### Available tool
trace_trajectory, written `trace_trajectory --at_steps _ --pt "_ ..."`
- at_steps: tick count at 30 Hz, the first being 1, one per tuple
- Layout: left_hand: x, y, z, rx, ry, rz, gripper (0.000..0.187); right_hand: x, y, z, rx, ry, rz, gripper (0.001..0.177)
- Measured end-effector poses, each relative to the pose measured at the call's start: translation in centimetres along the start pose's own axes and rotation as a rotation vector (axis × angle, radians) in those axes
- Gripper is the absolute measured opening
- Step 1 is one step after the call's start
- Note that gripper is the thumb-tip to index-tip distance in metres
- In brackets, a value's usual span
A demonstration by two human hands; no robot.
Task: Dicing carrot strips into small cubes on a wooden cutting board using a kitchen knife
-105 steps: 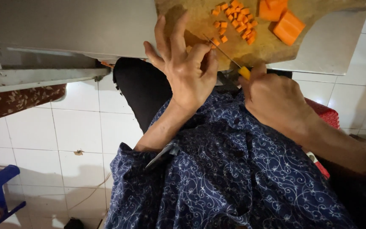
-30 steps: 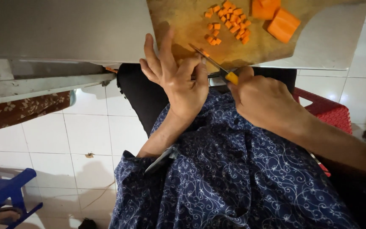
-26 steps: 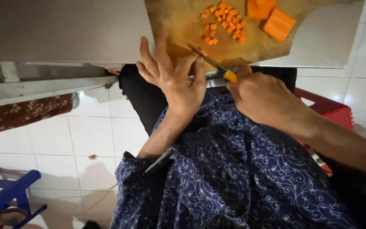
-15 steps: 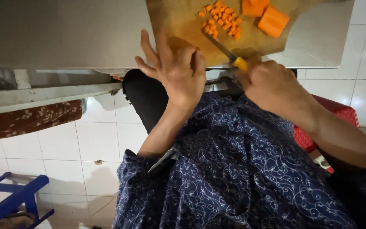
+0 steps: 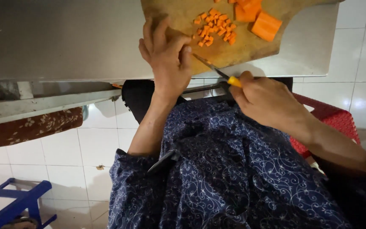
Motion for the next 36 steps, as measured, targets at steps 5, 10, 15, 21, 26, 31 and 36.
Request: trace_trajectory --at_steps 5,10,15,21,26,31,36 --pt "1.2 -0.4 0.8 -0.111 0.154 0.041 0.027 -0.4 -2.0 -0.2 -0.034 -0.004 0.075 0.031" --pt "2.2 -2.1 1.7 -0.079 0.277 0.076 0.034 -1.2 -3.3 1.9 0.153 0.01 0.232 0.041" --pt "2.4 -0.6 1.1 -0.457 0.056 -0.04 0.025 -0.7 -2.0 1.5 0.12 -0.001 0.126 0.037" --pt "1.1 2.7 1.2 -0.465 0.103 -0.216 0.055 -0.1 -2.5 0.5 0.044 -0.062 0.137 0.028" --pt "-2.9 1.3 7.0 -0.44 0.114 -0.213 0.04 0.5 -4.4 1.9 0.156 -0.082 0.385 0.039" --pt "-5.2 6.6 12.3 -0.406 0.209 -0.285 0.029 1.8 -4.8 2.3 0.365 -0.185 0.755 0.038" --pt "-5.8 9.1 15.6 -0.529 0.286 -0.115 0.032 1.1 -4.0 3.3 0.477 -0.15 0.793 0.044"
Point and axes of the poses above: each hand's wrist, its own x-axis away from the middle knuckle, its own y-axis out of the palm, z = x × y, the point moved 10 cm from there along -x, towards the middle knuckle
